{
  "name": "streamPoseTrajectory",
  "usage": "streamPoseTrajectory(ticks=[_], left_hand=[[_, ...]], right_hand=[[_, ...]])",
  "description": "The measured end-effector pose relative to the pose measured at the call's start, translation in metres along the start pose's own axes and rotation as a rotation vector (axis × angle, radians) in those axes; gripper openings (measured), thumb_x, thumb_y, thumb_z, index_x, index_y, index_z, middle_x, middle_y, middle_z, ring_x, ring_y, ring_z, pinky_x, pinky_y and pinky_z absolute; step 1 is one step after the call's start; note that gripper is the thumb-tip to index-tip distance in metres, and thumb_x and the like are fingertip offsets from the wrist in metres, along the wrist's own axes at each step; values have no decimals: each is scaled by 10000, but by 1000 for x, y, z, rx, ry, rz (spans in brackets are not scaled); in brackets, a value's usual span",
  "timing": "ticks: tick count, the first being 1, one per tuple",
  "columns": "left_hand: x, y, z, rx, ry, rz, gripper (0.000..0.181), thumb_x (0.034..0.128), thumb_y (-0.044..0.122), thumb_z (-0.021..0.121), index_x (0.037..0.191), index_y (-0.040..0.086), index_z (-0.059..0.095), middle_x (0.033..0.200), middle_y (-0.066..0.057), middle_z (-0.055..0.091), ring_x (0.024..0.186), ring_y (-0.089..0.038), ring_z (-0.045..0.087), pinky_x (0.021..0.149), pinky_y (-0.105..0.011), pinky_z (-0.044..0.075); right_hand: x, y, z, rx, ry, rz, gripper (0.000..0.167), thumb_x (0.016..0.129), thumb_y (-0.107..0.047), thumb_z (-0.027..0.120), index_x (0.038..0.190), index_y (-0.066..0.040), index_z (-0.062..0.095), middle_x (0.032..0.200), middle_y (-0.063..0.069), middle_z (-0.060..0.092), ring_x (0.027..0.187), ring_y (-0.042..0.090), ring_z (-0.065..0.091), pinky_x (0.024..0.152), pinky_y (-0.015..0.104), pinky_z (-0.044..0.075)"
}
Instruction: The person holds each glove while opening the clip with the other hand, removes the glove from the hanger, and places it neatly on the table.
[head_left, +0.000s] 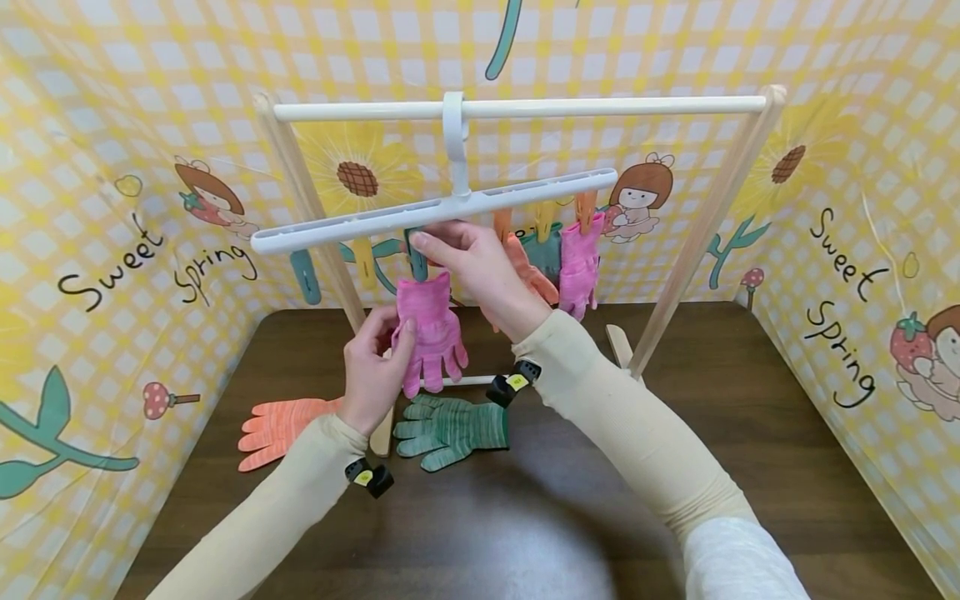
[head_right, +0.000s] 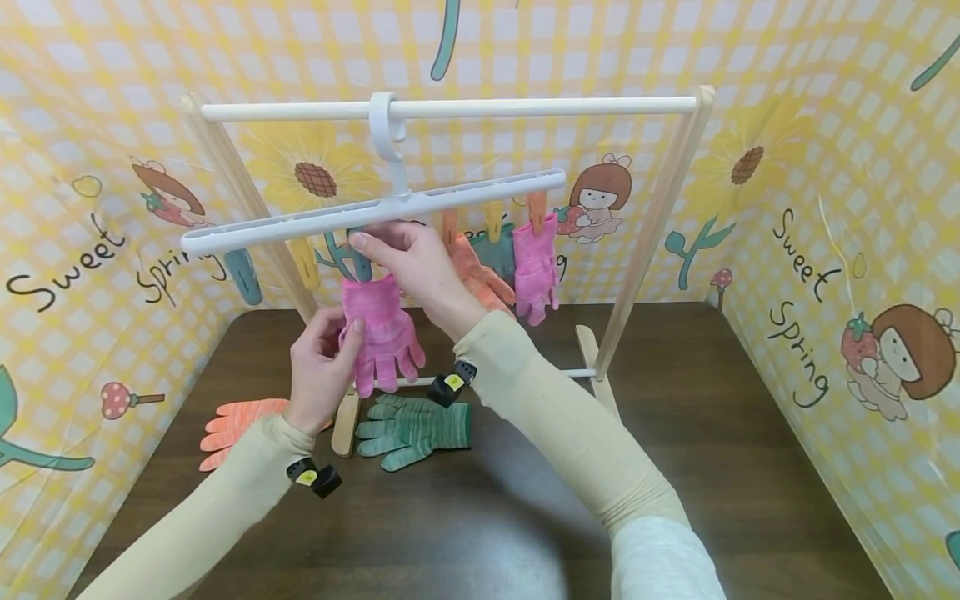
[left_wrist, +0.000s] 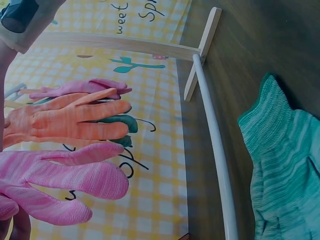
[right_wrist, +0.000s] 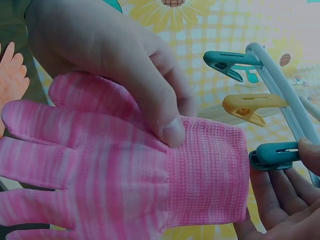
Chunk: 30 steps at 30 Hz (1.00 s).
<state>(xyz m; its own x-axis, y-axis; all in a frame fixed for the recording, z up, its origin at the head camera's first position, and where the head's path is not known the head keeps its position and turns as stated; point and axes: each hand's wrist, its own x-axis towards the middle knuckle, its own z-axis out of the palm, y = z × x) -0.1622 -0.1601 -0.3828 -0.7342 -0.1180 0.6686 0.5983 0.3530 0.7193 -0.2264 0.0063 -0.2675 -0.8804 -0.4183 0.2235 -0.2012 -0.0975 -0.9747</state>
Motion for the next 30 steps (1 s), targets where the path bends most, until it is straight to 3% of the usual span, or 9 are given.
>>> streamPoseTrajectory(ticks=[7,14,21,26,30], left_hand=[[-5,-3,1,15,-10,-15,100,976,-37,658,1076,-38,664,819,-96,586,727,-84,484,651,-185,397],[-8,-6,1,20,-30,20,84,992,-20,647,1074,-26,661,799,-78,575,712,-102,482,634,-199,389],[-11,-8,2,30,-40,-13,96,990,-10,659,1085,-10,667,816,-61,582,721,-107,494,645,-194,402],[-11,4,4,35,-29,-21,95,959,-88,649,1053,-77,643,796,-128,573,714,-80,472,641,-178,387],[-10,21,5,24,-38,-15,87,954,-117,630,1041,-112,632,783,-141,568,704,-64,462,631,-189,383]], right_hand=[[0,2,0,-12,-14,1,367,1053,-245,637,1381,-82,663,1311,58,708,1241,123,611,1088,326,454],[1,5,1,-25,-17,-20,367,1056,-249,631,1377,-73,662,1323,33,694,1233,125,617,1084,324,453],[-2,3,-1,-28,-36,-2,398,1052,-282,638,1415,-118,639,1352,-1,680,1275,108,587,1101,316,449],[-5,3,-2,-11,-43,8,423,1050,-285,641,1437,-118,615,1387,-15,656,1251,155,632,1080,322,475],[-8,4,-4,-1,-69,-42,393,1060,-263,624,1409,-83,628,1335,51,691,1232,207,661,1069,333,488]])
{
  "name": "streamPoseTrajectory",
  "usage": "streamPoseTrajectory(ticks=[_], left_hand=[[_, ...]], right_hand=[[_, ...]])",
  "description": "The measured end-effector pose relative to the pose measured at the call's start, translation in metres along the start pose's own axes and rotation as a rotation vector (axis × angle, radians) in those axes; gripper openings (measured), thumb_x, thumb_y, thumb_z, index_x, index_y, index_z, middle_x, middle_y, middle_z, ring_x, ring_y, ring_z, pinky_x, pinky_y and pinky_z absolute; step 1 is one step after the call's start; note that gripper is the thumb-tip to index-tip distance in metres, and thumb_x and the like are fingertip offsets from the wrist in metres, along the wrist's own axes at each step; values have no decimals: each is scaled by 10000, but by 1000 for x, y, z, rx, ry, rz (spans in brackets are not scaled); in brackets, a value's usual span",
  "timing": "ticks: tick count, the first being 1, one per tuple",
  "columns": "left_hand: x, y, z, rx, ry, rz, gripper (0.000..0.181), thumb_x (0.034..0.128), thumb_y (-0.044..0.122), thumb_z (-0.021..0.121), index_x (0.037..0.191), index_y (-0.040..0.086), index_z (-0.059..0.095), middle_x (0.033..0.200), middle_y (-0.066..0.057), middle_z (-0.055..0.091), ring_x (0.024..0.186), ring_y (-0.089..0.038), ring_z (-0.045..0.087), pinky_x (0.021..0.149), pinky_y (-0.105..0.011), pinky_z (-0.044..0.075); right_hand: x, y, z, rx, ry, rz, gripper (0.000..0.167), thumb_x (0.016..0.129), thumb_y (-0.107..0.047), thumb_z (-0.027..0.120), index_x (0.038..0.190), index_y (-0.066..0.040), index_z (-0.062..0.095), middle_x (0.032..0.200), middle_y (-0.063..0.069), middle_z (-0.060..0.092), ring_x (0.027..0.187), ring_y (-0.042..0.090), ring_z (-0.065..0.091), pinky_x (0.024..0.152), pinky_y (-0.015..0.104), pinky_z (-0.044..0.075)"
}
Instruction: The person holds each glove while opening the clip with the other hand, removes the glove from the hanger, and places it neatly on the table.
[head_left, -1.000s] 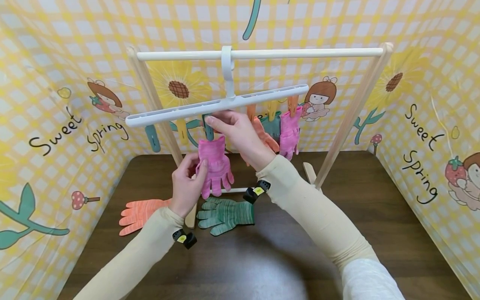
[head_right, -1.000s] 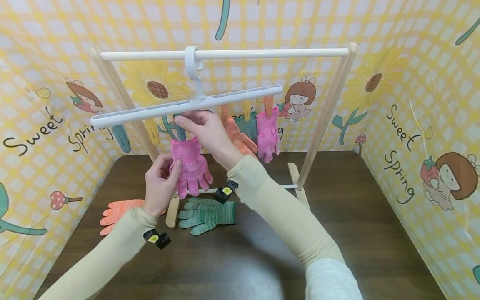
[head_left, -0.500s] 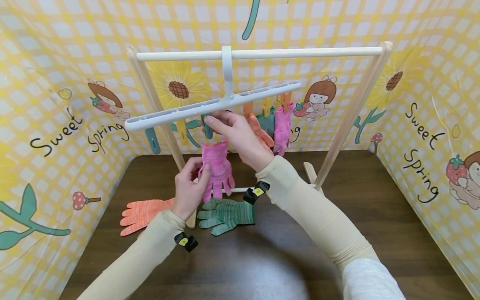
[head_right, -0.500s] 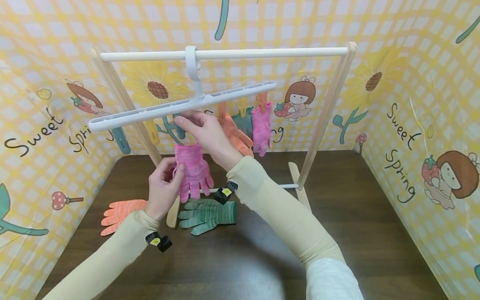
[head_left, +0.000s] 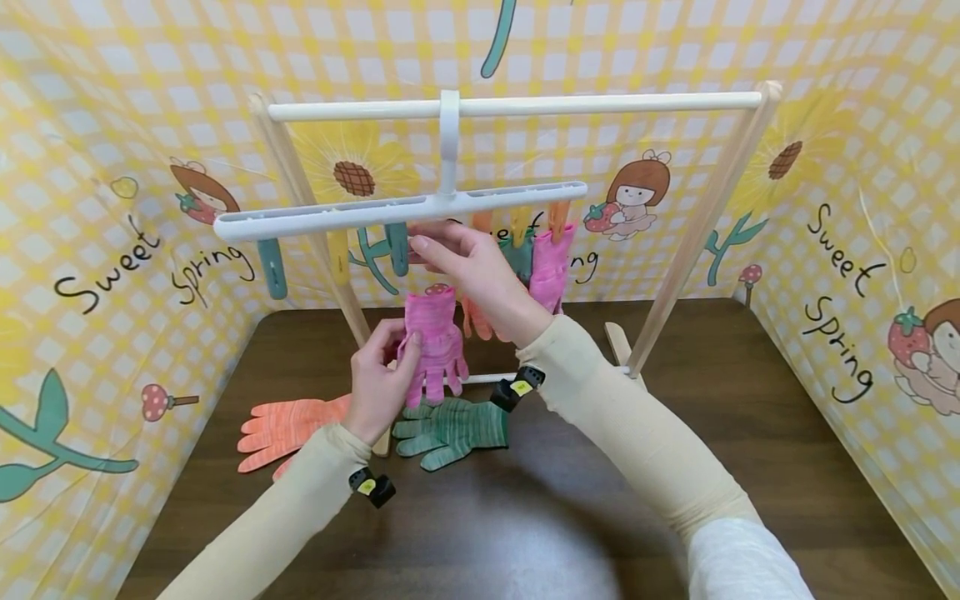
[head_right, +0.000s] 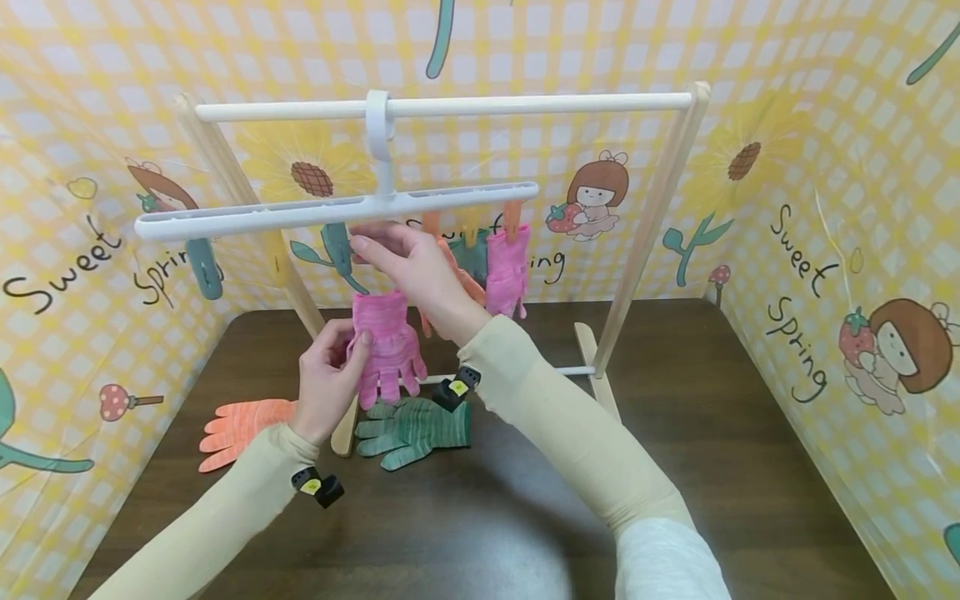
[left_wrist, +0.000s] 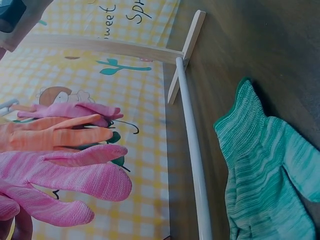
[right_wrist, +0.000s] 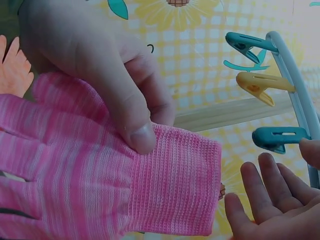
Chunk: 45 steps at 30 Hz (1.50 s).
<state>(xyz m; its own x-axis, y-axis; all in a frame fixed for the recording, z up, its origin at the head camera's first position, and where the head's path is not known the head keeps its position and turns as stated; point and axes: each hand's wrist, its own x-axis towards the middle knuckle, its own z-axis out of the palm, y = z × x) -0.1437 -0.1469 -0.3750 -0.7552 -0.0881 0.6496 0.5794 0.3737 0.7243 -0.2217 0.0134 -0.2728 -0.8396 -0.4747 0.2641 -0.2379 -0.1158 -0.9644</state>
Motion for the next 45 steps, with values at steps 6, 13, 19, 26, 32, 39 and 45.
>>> streamPoseTrajectory(ticks=[6,13,19,26,32,39,45], left_hand=[[-2,7,0,-5,-14,-1,78,960,-115,625,1037,-104,631,773,-124,566,675,-62,448,599,-196,359],[-7,9,3,-6,-29,-10,77,969,-95,627,1043,-78,640,760,-114,551,668,-65,431,593,-195,343],[-10,-5,7,3,-41,-16,88,955,-104,643,1038,-75,648,760,-138,578,679,-86,445,592,-227,352],[-16,-30,8,25,-61,4,108,958,-52,683,1057,-9,689,853,-100,625,745,-114,495,646,-189,415],[-19,-31,10,18,-110,0,96,976,8,688,1070,27,701,879,-62,666,747,-142,553,682,-185,487],[-22,-31,14,15,-155,-5,117,973,27,701,1089,17,687,911,-97,709,754,-214,616,687,-190,526],[-25,-32,18,42,-168,-20,126,974,45,706,1100,42,694,938,-66,728,781,-205,649,668,-256,582]], right_hand=[[-11,3,-5,-10,-45,-28,377,1073,-241,594,1403,-61,620,1313,132,699,813,187,701,659,292,567],[-26,16,-19,-54,-24,-56,338,1084,-176,562,1382,-31,626,1268,162,712,595,175,612,587,270,526],[-42,27,-35,-76,7,-37,321,1080,-157,569,1354,-2,637,1252,244,694,778,226,666,898,418,566],[-64,39,-60,-160,46,39,321,1078,-208,587,1329,-21,655,1255,159,707,1157,271,679,964,345,541],[-81,55,-82,-204,108,80,314,1071,-182,590,1307,13,656,1191,195,715,1043,387,682,838,355,575],[-99,61,-98,-227,116,98,335,1072,-180,593,1320,41,635,1217,219,707,1010,194,718,945,396,572],[-111,65,-107,-215,112,93,331,1069,-128,582,1306,101,616,1237,312,654,1041,152,697,926,343,578]])
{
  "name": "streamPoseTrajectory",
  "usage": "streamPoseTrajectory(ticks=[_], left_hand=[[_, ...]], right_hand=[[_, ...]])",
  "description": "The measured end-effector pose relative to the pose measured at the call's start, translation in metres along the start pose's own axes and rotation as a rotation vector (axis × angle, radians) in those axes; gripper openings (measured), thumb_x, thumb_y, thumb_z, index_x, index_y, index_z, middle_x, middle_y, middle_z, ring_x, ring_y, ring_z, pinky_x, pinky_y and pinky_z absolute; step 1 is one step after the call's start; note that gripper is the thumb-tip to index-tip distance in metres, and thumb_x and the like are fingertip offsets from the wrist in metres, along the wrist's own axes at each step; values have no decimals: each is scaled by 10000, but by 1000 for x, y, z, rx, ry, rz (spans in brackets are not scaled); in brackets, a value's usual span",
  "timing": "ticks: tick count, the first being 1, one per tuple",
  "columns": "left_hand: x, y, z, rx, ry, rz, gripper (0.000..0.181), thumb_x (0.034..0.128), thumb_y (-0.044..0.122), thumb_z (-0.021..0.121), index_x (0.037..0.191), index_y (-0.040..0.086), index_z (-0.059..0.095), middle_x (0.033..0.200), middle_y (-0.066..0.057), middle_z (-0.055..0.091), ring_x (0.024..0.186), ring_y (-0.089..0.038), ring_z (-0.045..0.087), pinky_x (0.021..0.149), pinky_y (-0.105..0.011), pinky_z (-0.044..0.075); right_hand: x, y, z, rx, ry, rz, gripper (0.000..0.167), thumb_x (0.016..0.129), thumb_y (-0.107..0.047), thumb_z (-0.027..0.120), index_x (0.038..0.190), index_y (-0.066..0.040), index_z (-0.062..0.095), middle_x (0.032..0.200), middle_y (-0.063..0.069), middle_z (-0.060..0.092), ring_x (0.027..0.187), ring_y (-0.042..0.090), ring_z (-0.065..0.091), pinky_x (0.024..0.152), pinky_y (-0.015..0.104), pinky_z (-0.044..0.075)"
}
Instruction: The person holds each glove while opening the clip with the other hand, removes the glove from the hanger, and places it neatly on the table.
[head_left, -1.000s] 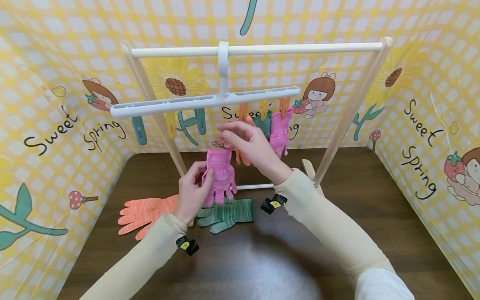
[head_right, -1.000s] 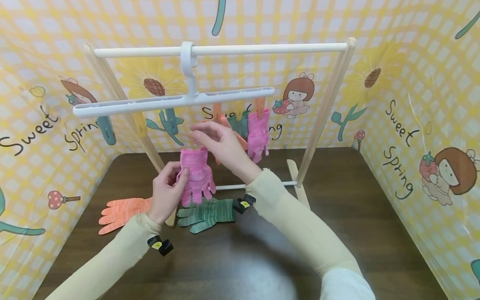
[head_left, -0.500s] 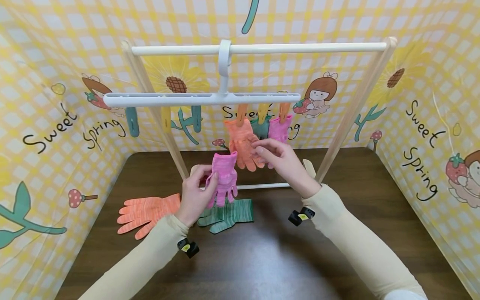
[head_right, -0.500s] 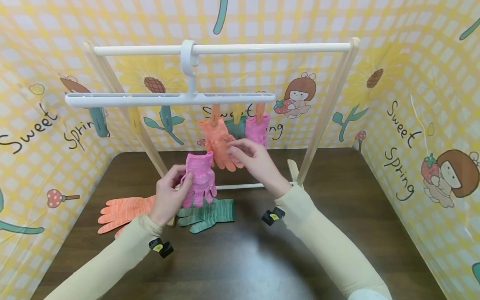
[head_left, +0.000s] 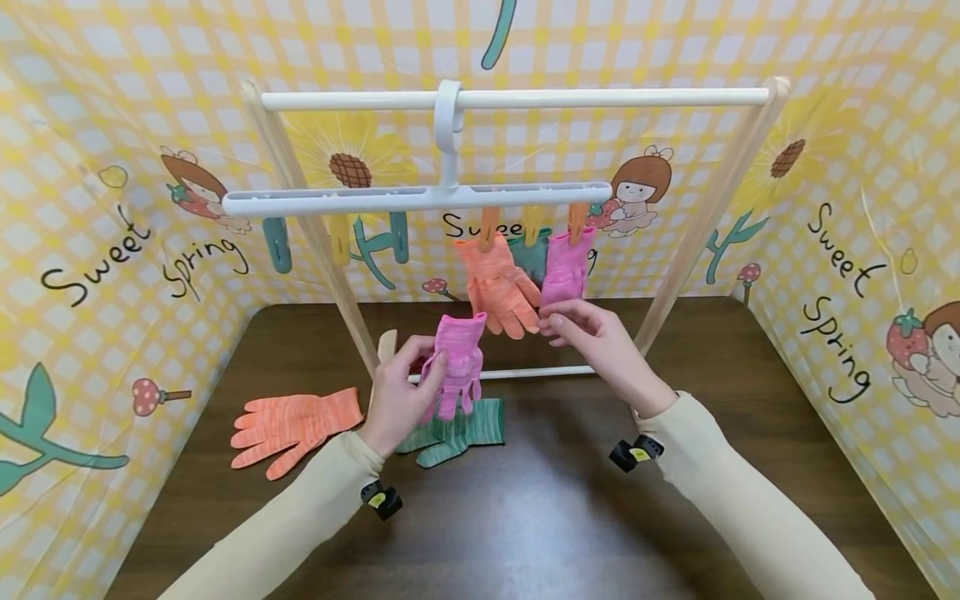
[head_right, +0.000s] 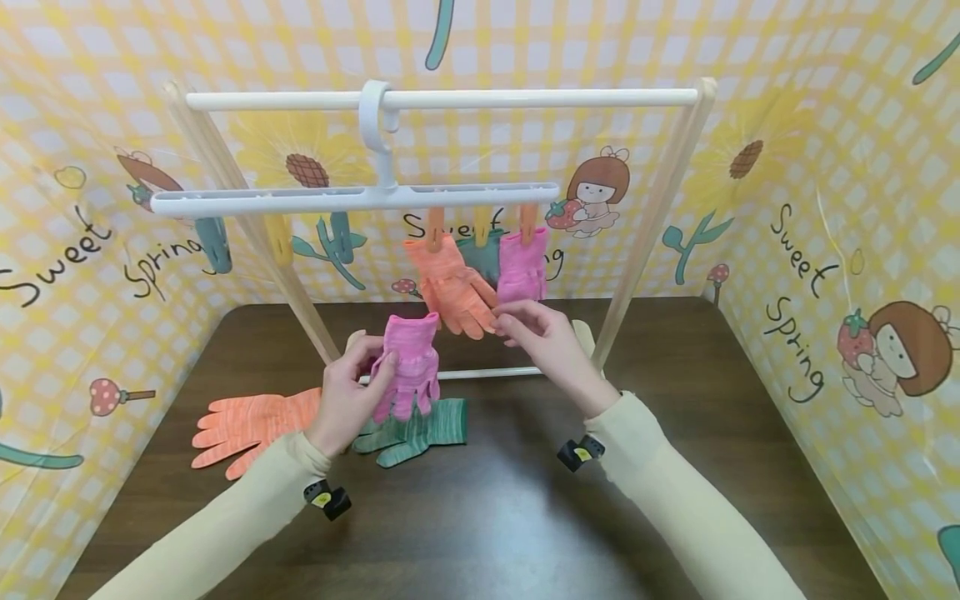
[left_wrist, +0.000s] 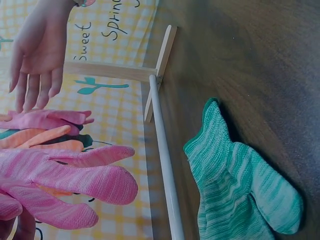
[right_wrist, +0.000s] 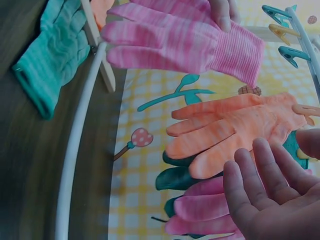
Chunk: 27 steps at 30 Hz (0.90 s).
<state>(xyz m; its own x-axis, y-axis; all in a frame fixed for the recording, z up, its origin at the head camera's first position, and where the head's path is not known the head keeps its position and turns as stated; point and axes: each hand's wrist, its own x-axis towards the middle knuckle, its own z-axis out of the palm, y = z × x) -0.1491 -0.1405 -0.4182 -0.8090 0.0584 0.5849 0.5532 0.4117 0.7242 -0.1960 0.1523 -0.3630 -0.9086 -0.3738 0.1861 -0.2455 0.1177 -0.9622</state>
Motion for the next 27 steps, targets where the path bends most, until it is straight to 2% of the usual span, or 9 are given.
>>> streamPoseTrajectory(ticks=[4,13,16,21,27], left_hand=[[0,2,0,12,-4,-5,132,974,57,710,1105,49,701,941,-59,729,788,-166,639,673,-251,577],[0,4,2,-6,-34,-17,118,988,63,695,1105,61,700,951,-53,732,789,-179,652,685,-235,579],[1,4,4,-22,-33,-6,115,988,47,687,1102,58,702,938,-53,730,783,-175,650,677,-220,568],[3,2,7,-26,-35,23,113,981,28,690,1093,43,695,925,-57,721,756,-185,633,664,-205,544],[6,3,12,-24,-75,24,128,983,53,700,1110,50,685,927,-42,707,765,-172,628,674,-214,546]], right_hand=[[-6,5,-6,-10,8,1,330,1073,-126,575,1306,105,612,1234,293,662,1042,140,698,915,314,579],[-21,16,-21,-37,23,14,329,1083,-170,570,1309,63,623,1243,216,685,1068,131,695,920,329,579],[-26,20,-25,-48,31,27,322,1086,-177,566,1303,52,630,1223,181,702,1074,127,696,929,331,576],[-33,27,-32,-63,44,54,325,1086,-187,566,1296,53,631,1213,202,700,1094,174,699,943,335,570],[-39,34,-39,-73,70,73,328,1082,-188,575,1278,68,635,1183,152,724,1069,139,711,914,308,578]])
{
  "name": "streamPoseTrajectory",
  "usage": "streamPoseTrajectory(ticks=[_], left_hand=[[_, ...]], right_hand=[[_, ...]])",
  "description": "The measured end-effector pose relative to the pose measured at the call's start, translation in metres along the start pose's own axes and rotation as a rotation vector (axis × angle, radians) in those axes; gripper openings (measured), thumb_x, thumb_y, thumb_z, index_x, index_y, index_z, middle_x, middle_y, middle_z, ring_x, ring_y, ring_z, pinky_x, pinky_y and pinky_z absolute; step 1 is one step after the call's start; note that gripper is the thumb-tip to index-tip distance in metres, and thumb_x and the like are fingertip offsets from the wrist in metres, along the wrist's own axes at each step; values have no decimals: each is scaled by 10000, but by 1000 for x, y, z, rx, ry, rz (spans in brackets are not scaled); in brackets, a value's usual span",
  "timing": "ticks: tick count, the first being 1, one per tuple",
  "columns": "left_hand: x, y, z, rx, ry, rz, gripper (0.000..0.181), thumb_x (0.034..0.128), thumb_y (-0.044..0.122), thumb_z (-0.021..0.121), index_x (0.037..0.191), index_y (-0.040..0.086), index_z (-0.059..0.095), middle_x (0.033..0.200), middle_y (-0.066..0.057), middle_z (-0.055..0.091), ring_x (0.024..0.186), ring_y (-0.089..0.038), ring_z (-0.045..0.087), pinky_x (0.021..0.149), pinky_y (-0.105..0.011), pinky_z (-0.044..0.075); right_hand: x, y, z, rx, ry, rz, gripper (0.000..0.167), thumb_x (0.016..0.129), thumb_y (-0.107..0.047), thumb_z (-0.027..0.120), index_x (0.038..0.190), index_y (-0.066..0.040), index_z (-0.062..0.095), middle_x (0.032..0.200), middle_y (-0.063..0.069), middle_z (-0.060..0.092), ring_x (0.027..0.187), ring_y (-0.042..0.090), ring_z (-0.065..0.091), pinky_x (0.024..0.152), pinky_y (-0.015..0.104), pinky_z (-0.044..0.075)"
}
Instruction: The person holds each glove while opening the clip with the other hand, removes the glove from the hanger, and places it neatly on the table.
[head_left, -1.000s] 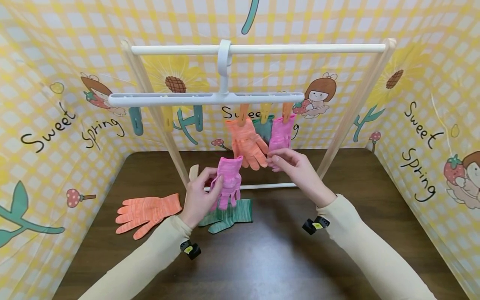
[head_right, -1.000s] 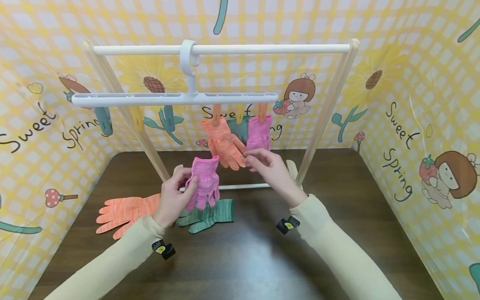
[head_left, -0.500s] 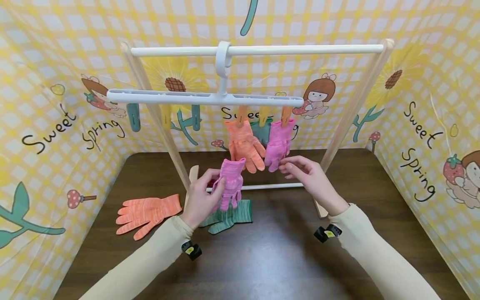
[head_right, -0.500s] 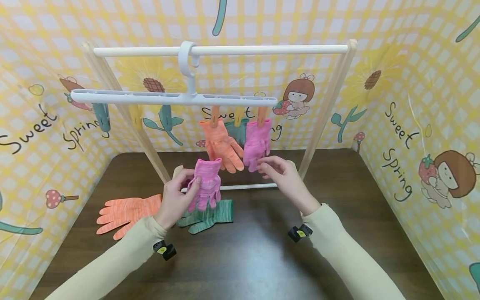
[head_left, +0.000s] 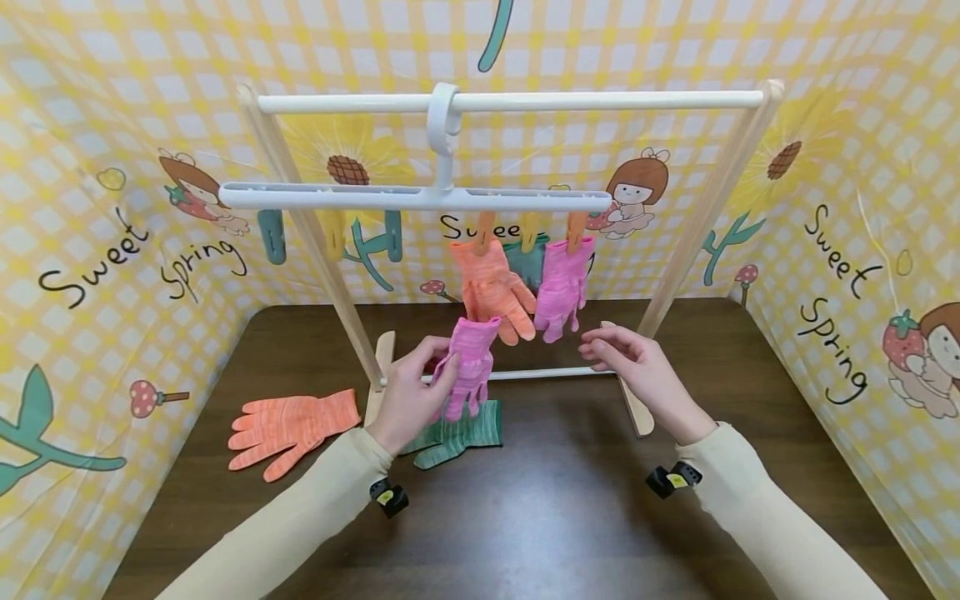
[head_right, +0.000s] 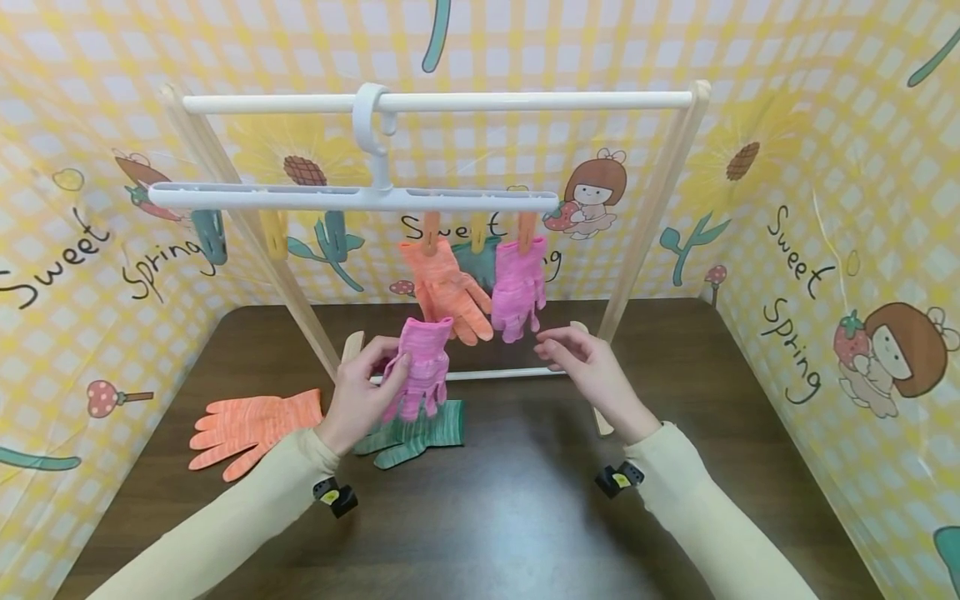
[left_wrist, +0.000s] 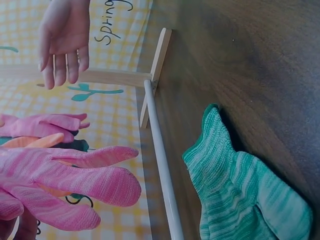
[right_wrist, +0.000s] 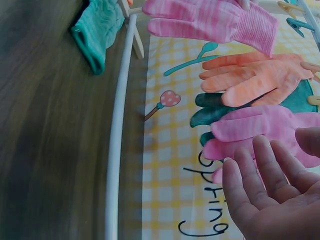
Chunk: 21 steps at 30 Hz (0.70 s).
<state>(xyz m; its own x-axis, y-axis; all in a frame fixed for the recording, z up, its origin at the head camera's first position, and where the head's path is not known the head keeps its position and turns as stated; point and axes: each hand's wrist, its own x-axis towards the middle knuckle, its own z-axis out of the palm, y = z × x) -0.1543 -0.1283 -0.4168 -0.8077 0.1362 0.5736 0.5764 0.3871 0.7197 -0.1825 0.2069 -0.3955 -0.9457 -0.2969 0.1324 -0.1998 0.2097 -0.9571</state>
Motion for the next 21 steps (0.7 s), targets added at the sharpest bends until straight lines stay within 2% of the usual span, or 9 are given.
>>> streamPoseTrajectory(ticks=[4,8,15,21], left_hand=[[1,1,3,-7,-20,0,116,987,50,690,1103,53,682,899,-31,685,754,-168,621,646,-221,540],[3,1,7,-7,-33,8,104,991,44,681,1094,61,680,860,-15,655,740,-185,606,640,-215,518],[5,3,14,12,-42,32,111,983,35,682,1092,54,685,821,-21,618,724,-189,571,650,-249,491],[7,3,22,44,-74,26,105,982,44,687,1086,58,677,812,-10,607,716,-204,565,647,-250,484]], right_hand=[[-4,6,-5,-1,7,8,342,1080,-175,578,1292,90,616,1208,190,714,1056,97,709,901,289,577],[-9,12,-9,-7,19,11,345,1078,-169,581,1292,99,613,1205,205,707,1048,113,711,881,270,576],[-16,21,-16,2,37,20,334,1080,-161,579,1282,103,615,1122,39,745,1009,60,707,861,280,587],[-21,25,-22,14,61,27,356,1078,-157,581,1293,125,607,1050,-76,749,1016,85,709,874,282,586]])
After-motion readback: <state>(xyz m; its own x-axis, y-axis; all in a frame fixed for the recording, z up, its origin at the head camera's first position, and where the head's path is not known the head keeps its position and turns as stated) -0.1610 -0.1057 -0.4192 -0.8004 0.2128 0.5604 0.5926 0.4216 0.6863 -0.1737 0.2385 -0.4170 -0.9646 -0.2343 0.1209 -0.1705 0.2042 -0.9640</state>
